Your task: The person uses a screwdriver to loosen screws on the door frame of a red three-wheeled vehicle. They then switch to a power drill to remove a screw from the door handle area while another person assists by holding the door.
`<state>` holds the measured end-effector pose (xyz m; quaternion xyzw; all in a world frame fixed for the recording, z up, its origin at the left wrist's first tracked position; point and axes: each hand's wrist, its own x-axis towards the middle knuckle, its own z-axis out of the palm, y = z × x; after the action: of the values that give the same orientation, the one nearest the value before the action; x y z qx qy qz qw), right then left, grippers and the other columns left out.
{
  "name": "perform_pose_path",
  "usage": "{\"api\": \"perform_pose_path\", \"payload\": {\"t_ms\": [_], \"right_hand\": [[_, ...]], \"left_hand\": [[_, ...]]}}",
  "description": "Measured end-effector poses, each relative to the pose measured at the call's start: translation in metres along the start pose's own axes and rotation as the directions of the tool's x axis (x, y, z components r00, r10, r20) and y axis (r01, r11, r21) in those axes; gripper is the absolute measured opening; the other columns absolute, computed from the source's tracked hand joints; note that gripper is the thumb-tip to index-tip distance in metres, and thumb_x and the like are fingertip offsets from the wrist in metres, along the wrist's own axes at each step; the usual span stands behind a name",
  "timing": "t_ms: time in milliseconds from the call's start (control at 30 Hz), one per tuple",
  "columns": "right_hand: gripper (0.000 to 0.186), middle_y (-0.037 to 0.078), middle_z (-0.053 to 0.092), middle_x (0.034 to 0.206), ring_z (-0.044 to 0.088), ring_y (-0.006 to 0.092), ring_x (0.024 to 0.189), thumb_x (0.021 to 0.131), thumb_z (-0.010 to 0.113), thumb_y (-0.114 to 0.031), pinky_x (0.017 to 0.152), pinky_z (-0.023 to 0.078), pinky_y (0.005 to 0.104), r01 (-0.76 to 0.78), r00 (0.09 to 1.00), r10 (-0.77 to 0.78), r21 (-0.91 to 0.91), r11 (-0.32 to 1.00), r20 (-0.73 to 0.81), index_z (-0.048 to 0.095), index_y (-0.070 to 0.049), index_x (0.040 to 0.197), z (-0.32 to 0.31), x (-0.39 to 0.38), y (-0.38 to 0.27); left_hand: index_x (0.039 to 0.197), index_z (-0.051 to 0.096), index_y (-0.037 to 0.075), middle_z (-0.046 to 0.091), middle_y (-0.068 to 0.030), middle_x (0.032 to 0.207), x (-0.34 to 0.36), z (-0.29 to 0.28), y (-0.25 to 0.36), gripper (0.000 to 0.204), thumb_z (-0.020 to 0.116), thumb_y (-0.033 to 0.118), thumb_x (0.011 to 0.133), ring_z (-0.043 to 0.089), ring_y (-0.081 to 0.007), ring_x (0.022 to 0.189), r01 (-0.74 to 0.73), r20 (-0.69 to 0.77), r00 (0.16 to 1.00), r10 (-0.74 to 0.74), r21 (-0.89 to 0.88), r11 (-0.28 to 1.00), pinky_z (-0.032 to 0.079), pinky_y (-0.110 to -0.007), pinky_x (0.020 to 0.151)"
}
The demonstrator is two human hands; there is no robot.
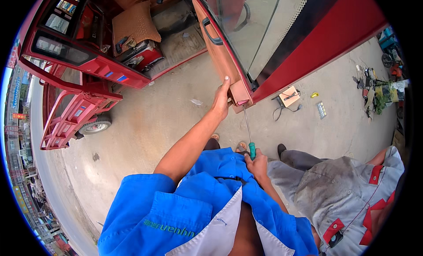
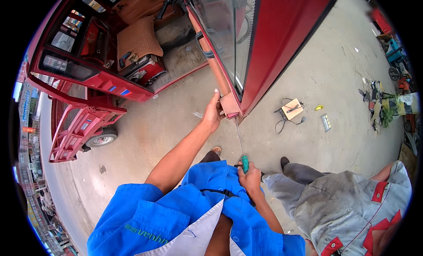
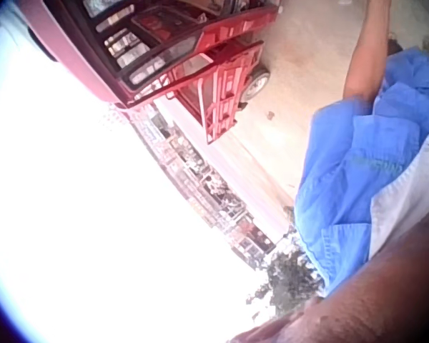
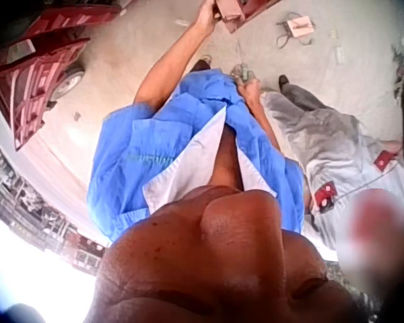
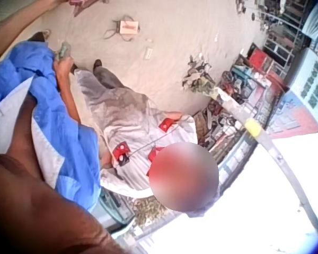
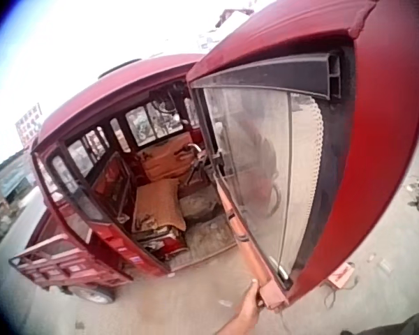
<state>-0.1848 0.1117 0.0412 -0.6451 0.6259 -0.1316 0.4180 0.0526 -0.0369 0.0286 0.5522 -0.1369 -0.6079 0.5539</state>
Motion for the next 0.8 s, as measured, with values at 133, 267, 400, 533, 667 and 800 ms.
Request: {"api": "perform_pose_path", "payload": {"t_ms": [133, 267, 400, 533, 667, 800], "right_hand": [[0.026, 0.029, 0.062, 0.067, 0.063, 0.047, 0.066, 0.08, 0.069, -0.02, 0.061, 0.05, 0.0515, 0.061, 0.998, -0.059, -0.062, 0.996, 0.027, 0.057, 0.003, 0.083, 0.004, 0.007, 0.022], [0.023, 0.029, 0.061, 0.067, 0.063, 0.0478, 0.066, 0.079, 0.067, -0.017, 0.061, 0.049, 0.0522, 0.053, 0.998, -0.052, -0.028, 0.998, 0.044, 0.057, 0.004, 0.083, 0.003, 0.012, 0.029], [0.02, 0.026, 0.063, 0.068, 0.064, 0.0415, 0.064, 0.076, 0.066, -0.014, 0.061, 0.05, 0.0477, 0.025, 0.993, -0.026, 0.01, 1.0, 0.115, 0.06, 0.003, 0.083, -0.002, 0.014, 0.027], [0.018, 0.02, 0.064, 0.067, 0.065, 0.0302, 0.061, 0.074, 0.067, -0.013, 0.061, 0.051, 0.0413, -0.03, 0.97, -0.012, 0.166, 0.986, 0.244, 0.063, 0.001, 0.084, -0.007, 0.02, 0.031], [0.017, 0.017, 0.064, 0.067, 0.064, 0.0243, 0.061, 0.073, 0.068, -0.012, 0.061, 0.05, 0.0385, -0.021, 0.96, -0.031, 0.184, 0.983, 0.277, 0.063, 0.001, 0.083, 0.004, 0.018, 0.039], [0.017, 0.016, 0.064, 0.067, 0.064, 0.0243, 0.061, 0.073, 0.067, -0.012, 0.061, 0.051, 0.0381, -0.027, 0.972, -0.023, 0.208, 0.978, 0.235, 0.064, 0.001, 0.083, 0.007, 0.008, 0.023]], "left_hand": [[0.126, 0.049, -0.005, 0.06, -0.0167, 0.115, -0.005, 0.023, 0.022, 0.072, 0.056, 0.057, 0.091, 0.062, -0.0248, 0.102, 0.065, -0.021, 0.998, -0.065, 0.011, 0.998, 0.051, -0.041, 0.085], [0.121, 0.052, -0.005, 0.063, -0.0141, 0.104, -0.013, 0.037, 0.021, 0.064, 0.059, 0.051, 0.091, 0.067, -0.0222, 0.084, 0.001, -0.052, 0.999, -0.007, -0.129, 0.992, 0.056, -0.037, 0.071], [0.12, 0.053, -0.005, 0.062, -0.013, 0.102, -0.002, 0.025, 0.009, 0.057, 0.058, 0.044, 0.09, 0.066, -0.022, 0.086, -0.044, -0.063, 0.997, 0.037, -0.117, 0.992, 0.058, -0.039, 0.071], [0.119, 0.054, -0.005, 0.063, -0.0125, 0.102, -0.013, 0.024, 0.019, 0.057, 0.058, 0.044, 0.09, 0.065, -0.021, 0.089, 0.007, -0.076, 0.997, -0.017, -0.128, 0.992, 0.057, -0.038, 0.072], [0.118, 0.054, -0.005, 0.063, -0.0119, 0.101, -0.009, 0.011, 0.016, 0.057, 0.059, 0.043, 0.089, 0.066, -0.022, 0.087, -0.012, -0.077, 0.997, 0.002, -0.129, 0.992, 0.057, -0.036, 0.071], [0.116, 0.053, -0.006, 0.063, -0.0132, 0.1, -0.007, 0.001, 0.012, 0.056, 0.059, 0.042, 0.088, 0.067, -0.0227, 0.083, 0.038, -0.073, 0.996, -0.051, -0.163, 0.986, 0.058, -0.035, 0.067]]}}
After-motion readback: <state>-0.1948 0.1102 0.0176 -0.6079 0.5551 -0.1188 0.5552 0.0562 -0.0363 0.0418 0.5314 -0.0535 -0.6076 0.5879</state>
